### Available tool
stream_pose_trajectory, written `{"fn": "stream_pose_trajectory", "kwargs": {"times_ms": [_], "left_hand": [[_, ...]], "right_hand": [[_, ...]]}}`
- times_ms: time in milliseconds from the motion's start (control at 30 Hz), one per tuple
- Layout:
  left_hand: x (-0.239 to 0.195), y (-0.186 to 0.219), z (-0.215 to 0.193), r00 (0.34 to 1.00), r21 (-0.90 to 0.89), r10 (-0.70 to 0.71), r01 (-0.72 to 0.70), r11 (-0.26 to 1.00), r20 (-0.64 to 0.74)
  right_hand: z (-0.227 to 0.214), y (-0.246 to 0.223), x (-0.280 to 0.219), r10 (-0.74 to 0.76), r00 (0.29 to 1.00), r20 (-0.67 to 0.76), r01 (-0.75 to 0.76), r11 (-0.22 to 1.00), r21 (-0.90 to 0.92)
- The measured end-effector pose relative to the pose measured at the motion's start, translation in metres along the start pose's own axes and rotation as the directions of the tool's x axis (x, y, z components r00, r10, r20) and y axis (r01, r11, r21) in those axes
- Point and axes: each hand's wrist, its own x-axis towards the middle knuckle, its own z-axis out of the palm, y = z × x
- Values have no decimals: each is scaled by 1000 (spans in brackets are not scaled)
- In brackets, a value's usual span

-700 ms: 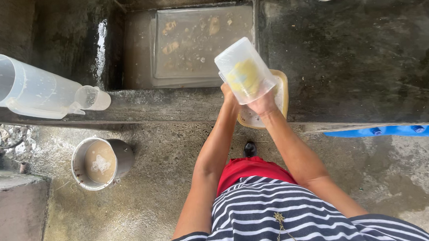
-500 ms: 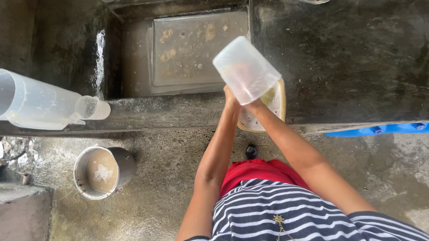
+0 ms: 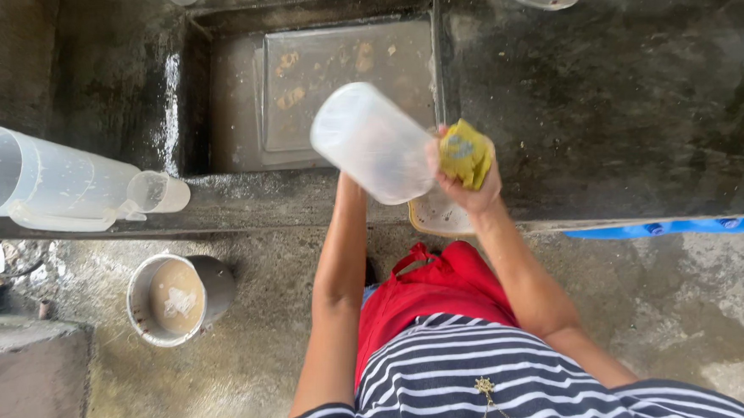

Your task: The person washes several plastic containers and pitchers by hand using a sponge and soapy water, rinsing them under a faucet in a concrete sink.

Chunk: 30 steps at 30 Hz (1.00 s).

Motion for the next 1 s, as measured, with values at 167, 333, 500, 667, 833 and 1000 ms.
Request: {"fn": "stream_pose_trajectory", "kwargs": {"times_ms": [167, 333, 500, 667, 833, 1000], "left_hand": [[15, 13, -9, 948, 238, 283, -311, 920, 145], [-12, 40, 16, 918, 488, 388, -378, 786, 87], [-54, 57, 36, 875, -186, -438, 475, 860, 206], [-80, 65, 31, 962, 59, -236, 230, 971, 135], [-95, 59, 56, 959, 597, 31, -199, 777, 280], [-103, 67, 62, 929, 586, 175, -344, 734, 327]], "right_hand": [[-11, -36, 11, 27, 907, -421, 30, 991, 128], [-3, -41, 8, 20, 949, -316, -65, 989, -131], [-11, -49, 4, -14, 952, -306, -20, 994, -106], [-17, -49, 14, -116, 881, -458, -69, 927, -368], [4, -21, 14, -222, 974, -36, -88, -227, -970], [34, -6, 18, -8, 852, 523, 418, -592, -689]]}}
